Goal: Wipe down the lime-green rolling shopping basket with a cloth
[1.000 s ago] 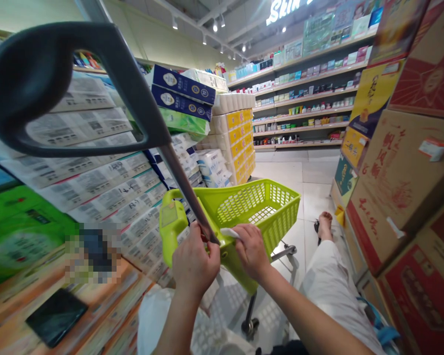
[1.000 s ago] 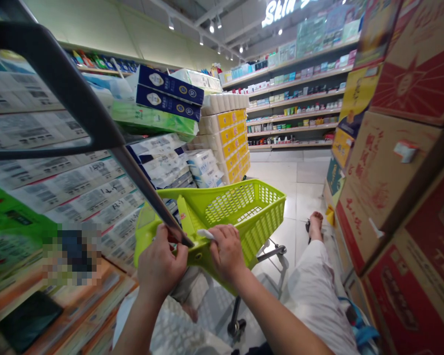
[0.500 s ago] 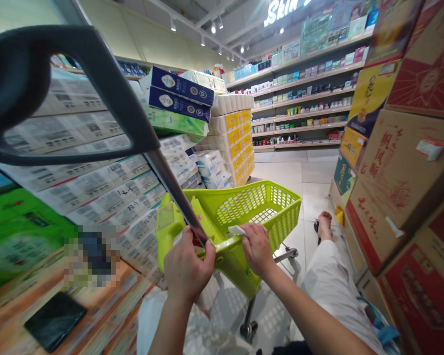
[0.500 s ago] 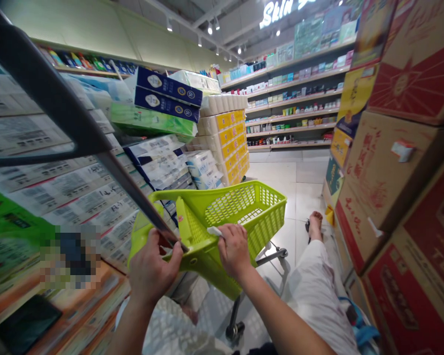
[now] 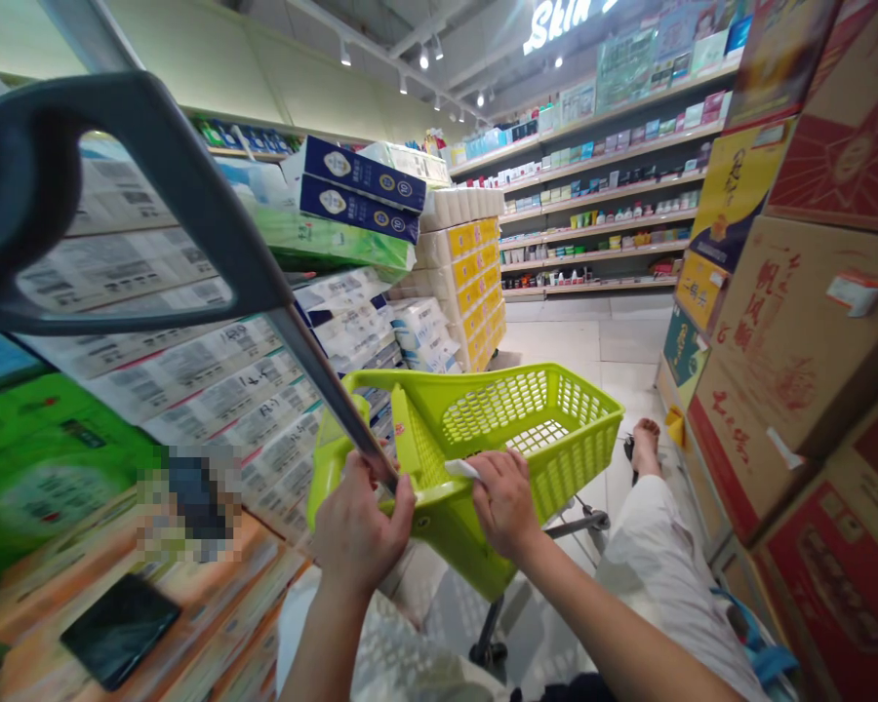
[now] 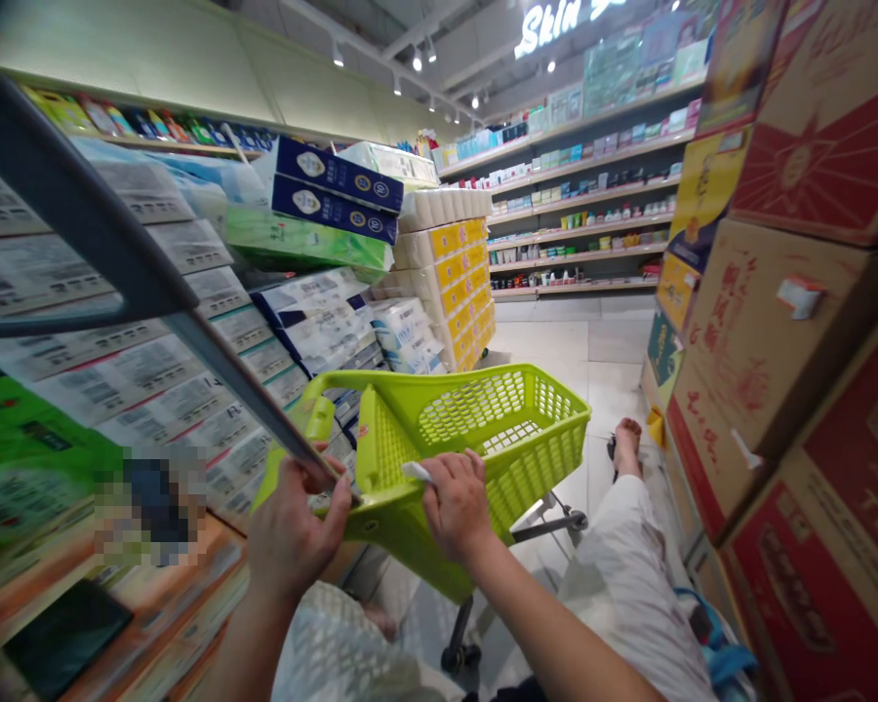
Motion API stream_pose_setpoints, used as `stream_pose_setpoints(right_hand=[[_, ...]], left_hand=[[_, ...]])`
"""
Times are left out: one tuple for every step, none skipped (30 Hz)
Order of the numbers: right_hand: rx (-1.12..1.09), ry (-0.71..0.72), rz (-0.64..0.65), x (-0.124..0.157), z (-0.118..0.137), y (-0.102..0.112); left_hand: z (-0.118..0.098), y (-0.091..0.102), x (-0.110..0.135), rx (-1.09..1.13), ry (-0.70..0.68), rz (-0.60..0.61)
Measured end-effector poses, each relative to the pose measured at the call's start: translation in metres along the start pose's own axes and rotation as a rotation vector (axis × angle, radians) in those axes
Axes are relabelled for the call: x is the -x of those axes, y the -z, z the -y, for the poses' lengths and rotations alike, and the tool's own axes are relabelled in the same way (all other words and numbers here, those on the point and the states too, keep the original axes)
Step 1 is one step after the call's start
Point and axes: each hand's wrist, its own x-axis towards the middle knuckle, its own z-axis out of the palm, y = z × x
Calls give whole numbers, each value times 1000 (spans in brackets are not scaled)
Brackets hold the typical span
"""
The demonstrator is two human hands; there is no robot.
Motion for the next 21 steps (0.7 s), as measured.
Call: stream_pose_setpoints(right_hand=[[24, -40, -20, 1, -7, 2], [43, -76, -36, 1, -10, 4], [55, -102, -44, 2, -11, 5], [58, -114, -48, 2, -7, 6], [49, -108, -44, 2, -1, 6], [29, -78, -29, 2, 8, 6], [1, -28, -5, 2, 18, 5], [-29, 32, 21, 3, 27, 3], [-54, 90, 44, 3, 34, 0], [-70, 134, 52, 4, 39, -2], [-75, 157, 45, 5, 40, -5], [-72, 160, 29, 6, 38, -6], [-60, 145, 10, 7, 32, -7], [-43, 120, -6, 8, 23, -7], [-21, 85, -19, 9, 13, -6], [5, 43, -34, 9, 2, -3], [35, -1, -51, 10, -8, 0], [68, -44, -72, 10, -17, 3], [101, -80, -92, 11, -23, 6], [125, -103, -107, 11, -26, 9], [136, -113, -111, 11, -26, 9]], left_hand=[[-1, -1, -1, 2, -8, -36], [-2, -1, -1, 9, -27, -99], [-3, -2, -2, 29, -54, -188], [-4, -3, -1, 59, -87, -292], [-7, -3, 0, 94, -126, -396], [-10, -4, 3, 123, -164, -485], [-13, -5, 6, 142, -196, -545], [-17, -6, 11, 144, -226, -576], [-22, -9, 16, 130, -249, -555], [-27, -11, 22, 132, -282, -492], [-31, -15, 27, 158, -324, -410], [-35, -19, 32, 170, -344, -296], [-39, -23, 36, 156, -365, -174], [-42, -27, 38, 125, -377, -79], [-45, -30, 40, 74, -375, -3], [-48, -34, 40, 10, -364, 50], [-50, -36, 40, -56, -342, 84], [-53, -39, 39, -117, -312, 113], [-55, -41, 39, -168, -280, 145], [-57, -42, 38, -209, -248, 181], [-59, -43, 37, -240, -219, 216]])
